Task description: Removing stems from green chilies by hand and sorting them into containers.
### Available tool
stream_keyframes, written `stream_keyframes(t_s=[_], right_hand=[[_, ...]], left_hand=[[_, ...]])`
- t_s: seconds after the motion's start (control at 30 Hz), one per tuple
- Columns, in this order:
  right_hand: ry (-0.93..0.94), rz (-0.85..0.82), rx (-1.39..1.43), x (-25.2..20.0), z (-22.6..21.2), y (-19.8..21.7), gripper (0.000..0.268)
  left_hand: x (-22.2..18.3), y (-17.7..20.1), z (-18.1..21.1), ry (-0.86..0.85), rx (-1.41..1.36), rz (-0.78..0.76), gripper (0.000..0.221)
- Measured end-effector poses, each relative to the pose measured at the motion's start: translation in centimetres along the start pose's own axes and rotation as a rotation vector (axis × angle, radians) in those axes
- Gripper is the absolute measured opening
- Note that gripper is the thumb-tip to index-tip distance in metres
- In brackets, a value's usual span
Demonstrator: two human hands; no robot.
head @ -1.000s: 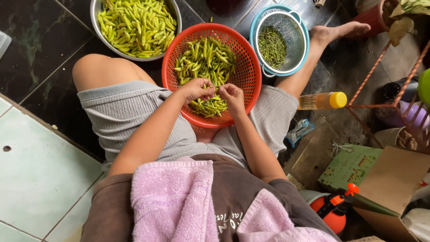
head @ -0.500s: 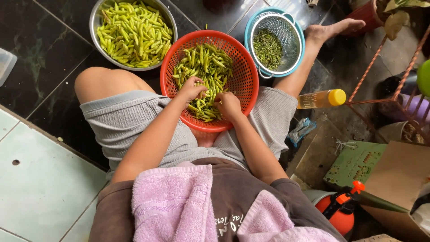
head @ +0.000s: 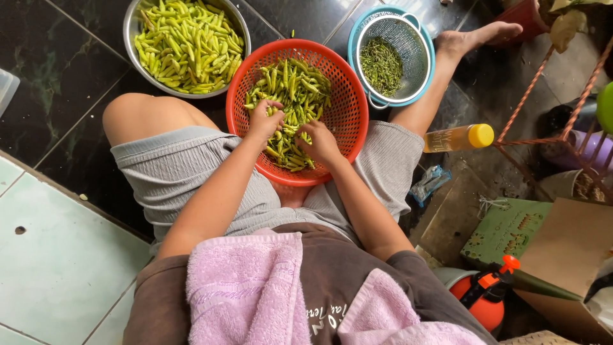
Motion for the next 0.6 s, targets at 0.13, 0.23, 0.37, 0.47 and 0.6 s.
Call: stream_keyframes(t_s=[0.13,0.23,0.37,0.47,0.6], right_hand=[[-0.163,-0.014,-0.401,1.1,-2.5,-1.2,0.065],[-0.175,0.002,-0.566,1.2,-2.5,-2.2,0.06],[-0.199,-0.029,-0.511,1.0,-1.7,-1.9,0.051],[-0.283,-0.053,-0.488,0.9,-1.6,-2.1,0.063],[-0.131,-0.096,-0.309,2.3,2.8,-4.6,0.057]], left_hand=[[-0.8,-0.2,1.8,-0.03,-0.08,0.111,0.024],[0.0,0.2,0.5,-0.026,-0.092,0.123,0.024],[-0.5,0.0,1.4,-0.032,-0.099,0.114,0.024],[-0.8,0.0,1.9,-0.019,-0.12,0.13,0.022],[-0.8,-0.1,2.2,-0.027,-0.131,0.129,0.022]])
Point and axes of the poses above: each hand's wrist, its own x-axis towards the middle knuckle, its own y-axis out of the back of the hand, z = x × y, the point moved 2 cm from there along x, towards the middle knuckle, and after that the axes turned 4 degrees about -y, right-handed, at the moved point
